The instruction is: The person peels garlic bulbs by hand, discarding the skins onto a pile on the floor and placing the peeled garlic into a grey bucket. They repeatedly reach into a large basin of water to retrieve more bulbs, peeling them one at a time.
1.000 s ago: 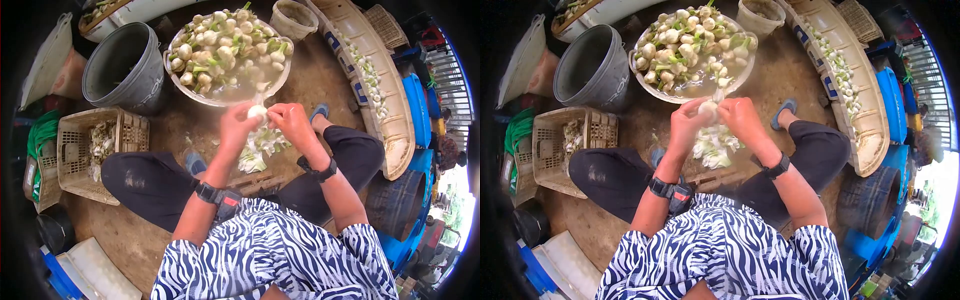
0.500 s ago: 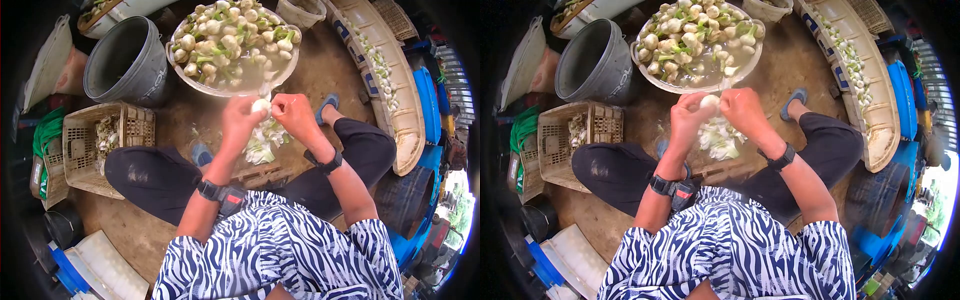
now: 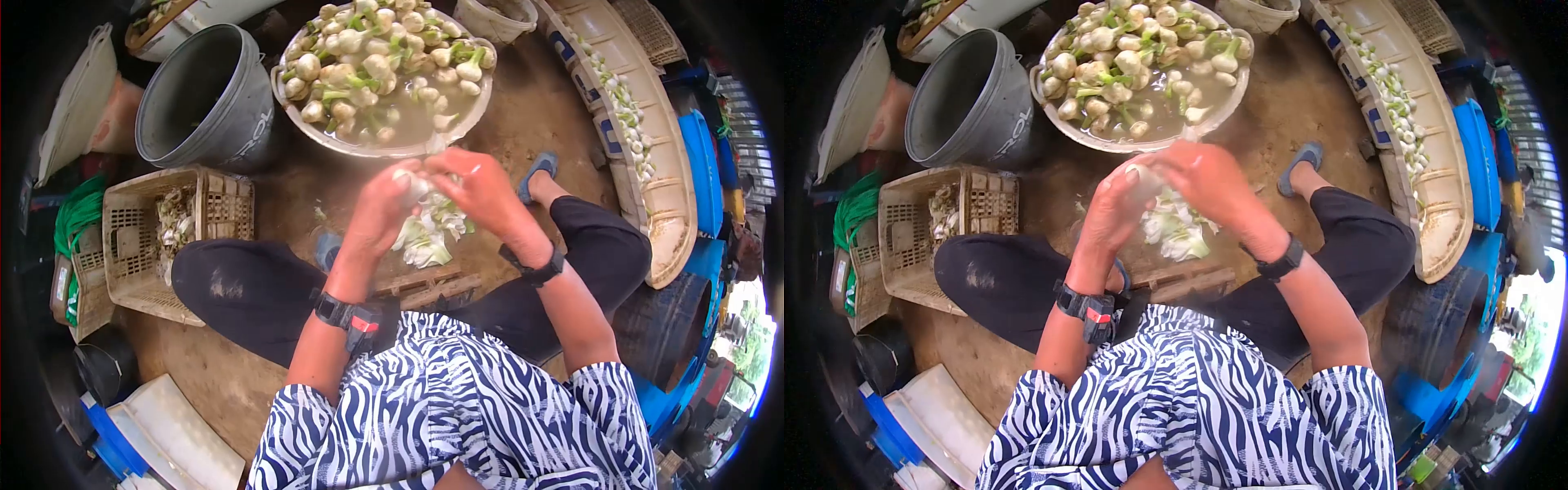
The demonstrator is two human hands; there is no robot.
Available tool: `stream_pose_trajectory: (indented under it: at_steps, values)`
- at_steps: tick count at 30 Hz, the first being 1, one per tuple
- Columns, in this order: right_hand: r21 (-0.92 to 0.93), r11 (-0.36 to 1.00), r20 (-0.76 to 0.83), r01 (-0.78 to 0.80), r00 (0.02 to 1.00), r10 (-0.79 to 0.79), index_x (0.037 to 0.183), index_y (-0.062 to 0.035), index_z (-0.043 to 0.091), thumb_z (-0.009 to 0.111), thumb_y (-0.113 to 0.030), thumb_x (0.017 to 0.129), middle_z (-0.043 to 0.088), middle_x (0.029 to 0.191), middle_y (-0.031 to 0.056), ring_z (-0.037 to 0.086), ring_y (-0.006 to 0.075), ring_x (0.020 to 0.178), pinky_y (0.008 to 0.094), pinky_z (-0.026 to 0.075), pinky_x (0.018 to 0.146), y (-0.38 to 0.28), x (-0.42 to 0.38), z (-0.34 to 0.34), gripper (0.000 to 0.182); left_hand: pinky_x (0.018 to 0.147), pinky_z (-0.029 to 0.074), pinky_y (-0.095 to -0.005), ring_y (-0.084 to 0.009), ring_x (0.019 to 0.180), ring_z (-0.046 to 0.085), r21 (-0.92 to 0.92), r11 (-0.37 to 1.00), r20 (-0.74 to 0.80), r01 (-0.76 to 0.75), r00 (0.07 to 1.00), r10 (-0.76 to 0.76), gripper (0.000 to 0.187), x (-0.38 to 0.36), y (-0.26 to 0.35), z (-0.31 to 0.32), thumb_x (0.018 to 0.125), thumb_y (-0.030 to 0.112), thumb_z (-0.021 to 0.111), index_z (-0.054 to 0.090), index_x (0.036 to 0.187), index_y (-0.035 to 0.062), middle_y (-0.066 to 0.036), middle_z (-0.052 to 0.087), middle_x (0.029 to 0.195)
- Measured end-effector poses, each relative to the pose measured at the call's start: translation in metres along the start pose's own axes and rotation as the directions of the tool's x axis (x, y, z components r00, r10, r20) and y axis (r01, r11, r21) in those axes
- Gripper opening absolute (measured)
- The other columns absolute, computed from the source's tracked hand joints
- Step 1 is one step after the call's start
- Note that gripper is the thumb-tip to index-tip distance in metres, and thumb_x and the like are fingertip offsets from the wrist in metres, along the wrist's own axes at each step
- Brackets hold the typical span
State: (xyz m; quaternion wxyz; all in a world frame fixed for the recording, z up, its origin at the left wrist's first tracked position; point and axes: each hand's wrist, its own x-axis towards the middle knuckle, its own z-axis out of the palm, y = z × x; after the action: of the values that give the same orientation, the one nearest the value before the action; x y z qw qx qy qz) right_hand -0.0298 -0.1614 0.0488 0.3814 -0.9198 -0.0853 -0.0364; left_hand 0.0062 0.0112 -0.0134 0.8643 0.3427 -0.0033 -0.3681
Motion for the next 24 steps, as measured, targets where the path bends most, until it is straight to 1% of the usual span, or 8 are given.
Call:
stream_pose_trajectory:
  at_steps: [1,5,7,11,13,17,19,24]
  values:
    - [-0.016,0.998,-0.055,0.055,0.997,-0.056,0.095,-0.0060,0.066,0.058,-0.016,0.083,0.063,0.087,0.0155,0.061,0.0333,0.081,0.0398,0.048,0.068,-0.001,0.000,0.007,0.017,0.066,0.045,-0.0268,-0.0150,0.088,0.057,0.014,1.000,0.007,0.003,1.000,-0.003,0.047,0.001,-0.001,0.003,0.089,0.021,0.058,0.047,0.125,-0.0071,-0.010,0.060,0.104]
    - [-0.144,0.986,0.031,0.089,0.996,-0.086,0.090,-0.0065,0.066,0.059,-0.015,0.083,0.062,0.080,0.0138,0.061,0.0330,0.077,0.0401,0.049,0.065,0.011,-0.002,0.013,0.013,0.065,0.045,-0.0258,-0.0138,0.086,0.057,0.074,0.996,-0.042,0.040,0.998,-0.036,0.047,0.002,-0.005,0.003,0.089,0.024,0.059,0.049,0.123,-0.0074,-0.009,0.061,0.104]
    - [-0.394,0.906,0.130,0.154,0.985,-0.111,0.089,-0.0055,0.064,0.064,-0.009,0.080,0.063,0.080,0.0111,0.060,0.0310,0.073,0.0376,0.048,0.062,0.010,-0.002,0.010,0.009,0.064,0.045,-0.0257,-0.0138,0.085,0.057,0.101,0.994,-0.021,0.040,0.999,-0.038,0.047,0.004,-0.007,0.002,0.089,0.024,0.059,0.050,0.122,-0.0078,-0.010,0.061,0.104]
    - [-0.293,0.943,0.050,0.155,0.988,-0.147,0.088,-0.0056,0.064,0.062,-0.009,0.081,0.063,0.079,0.0115,0.060,0.0321,0.072,0.0378,0.047,0.060,0.002,-0.001,0.006,0.008,0.062,0.046,-0.0261,-0.0140,0.083,0.058,0.212,0.977,0.030,0.016,0.999,-0.023,0.045,0.005,-0.007,0.006,0.090,0.025,0.058,0.052,0.119,-0.0092,-0.010,0.061,0.103]
    - [-0.002,0.998,-0.045,0.059,0.997,-0.059,0.081,-0.0049,0.064,0.059,-0.009,0.077,0.061,0.075,0.0142,0.061,0.0341,0.071,0.0406,0.048,0.062,0.002,-0.001,0.005,0.007,0.062,0.046,-0.0261,-0.0139,0.082,0.058,0.190,0.982,0.015,0.008,1.000,-0.011,0.046,0.006,-0.008,0.005,0.090,0.025,0.058,0.052,0.119,-0.0095,-0.010,0.061,0.104]
    - [-0.089,0.992,0.004,0.088,0.996,-0.088,0.079,-0.0046,0.063,0.059,-0.007,0.075,0.061,0.075,0.0152,0.061,0.0339,0.071,0.0405,0.048,0.061,0.005,-0.003,0.002,0.007,0.062,0.046,-0.0258,-0.0138,0.081,0.058,0.186,0.982,-0.044,0.019,0.999,-0.011,0.048,0.007,-0.010,0.005,0.089,0.026,0.060,0.052,0.120,-0.0099,-0.010,0.062,0.103]
    - [-0.191,0.966,0.070,0.174,0.984,-0.163,0.077,-0.0041,0.061,0.058,-0.007,0.075,0.061,0.074,0.0164,0.061,0.0345,0.069,0.0410,0.047,0.058,0.004,-0.003,0.000,0.005,0.062,0.046,-0.0258,-0.0138,0.081,0.058,0.163,0.987,-0.017,0.019,1.000,-0.016,0.048,0.006,-0.010,0.005,0.089,0.025,0.060,0.052,0.120,-0.0098,-0.010,0.062,0.102]
    - [-0.208,0.969,0.064,0.133,0.990,-0.122,0.073,-0.0042,0.059,0.057,-0.007,0.074,0.060,0.072,0.0167,0.061,0.0348,0.066,0.0409,0.047,0.056,0.006,-0.007,0.006,0.004,0.062,0.046,-0.0261,-0.0135,0.080,0.058,0.125,0.990,-0.013,0.064,0.998,-0.063,0.047,0.004,-0.009,0.008,0.088,0.024,0.061,0.052,0.120,-0.0090,-0.009,0.062,0.101]
